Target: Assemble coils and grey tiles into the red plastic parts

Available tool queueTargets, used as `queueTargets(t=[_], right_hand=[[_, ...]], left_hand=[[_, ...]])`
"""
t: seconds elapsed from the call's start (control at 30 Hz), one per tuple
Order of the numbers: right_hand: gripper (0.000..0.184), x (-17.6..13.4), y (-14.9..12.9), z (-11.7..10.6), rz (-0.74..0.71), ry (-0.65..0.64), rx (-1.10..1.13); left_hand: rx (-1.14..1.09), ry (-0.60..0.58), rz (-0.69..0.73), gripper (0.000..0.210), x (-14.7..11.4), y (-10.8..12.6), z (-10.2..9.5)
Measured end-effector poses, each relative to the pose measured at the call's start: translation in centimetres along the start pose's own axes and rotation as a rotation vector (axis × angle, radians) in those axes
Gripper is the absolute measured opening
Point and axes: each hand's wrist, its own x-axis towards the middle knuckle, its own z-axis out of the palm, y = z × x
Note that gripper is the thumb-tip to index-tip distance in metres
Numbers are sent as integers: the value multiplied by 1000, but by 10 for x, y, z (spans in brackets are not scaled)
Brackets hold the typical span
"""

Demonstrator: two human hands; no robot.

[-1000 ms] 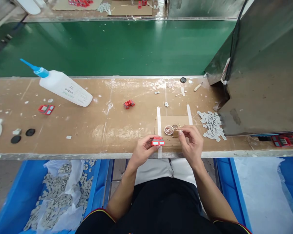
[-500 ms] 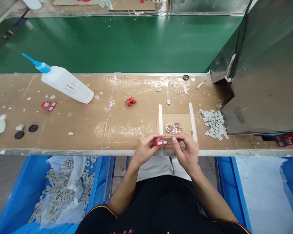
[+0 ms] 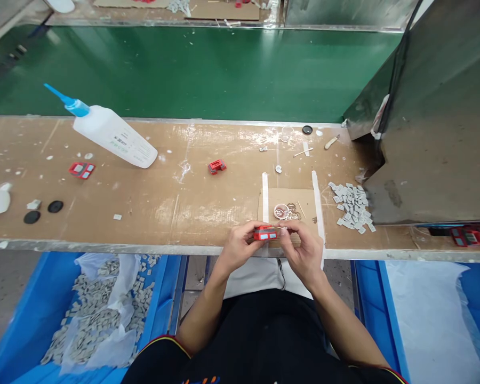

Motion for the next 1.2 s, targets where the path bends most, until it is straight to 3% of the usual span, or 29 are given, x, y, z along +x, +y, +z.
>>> queueTargets(t=[0.3,0.43,0.57,0.7,0.77,0.83,0.97,1.07,1.2], right_hand=[[8,-3,0,-4,87,11,63],[7,4,10,-14,146,122,84],[8,14,27,-8,68,186,7],[9,11,39,8,82,86,-36],[22,9,45,6,89,43,-18],[31,13,55,-7,66,61,-31],[20,44,89,-54,91,119,-311],[12,69,120,-79,118,-47,-532],[12,87,144,-82,89,-254,-709]], left_hand=[[-4,2,-9,28,-2,-1,-1],[-1,13,-17,28,-2,-1,-2],[-2,9,-17,29,-3,0,-3],[-6,0,-30,28,-3,1,-4],[-23,-5,-40,28,-3,1,-4],[-34,-5,-40,29,-3,1,-5],[-34,-15,-30,28,-3,1,-4],[-33,-13,-29,28,-3,1,-4],[-34,-8,-33,28,-2,0,-3]])
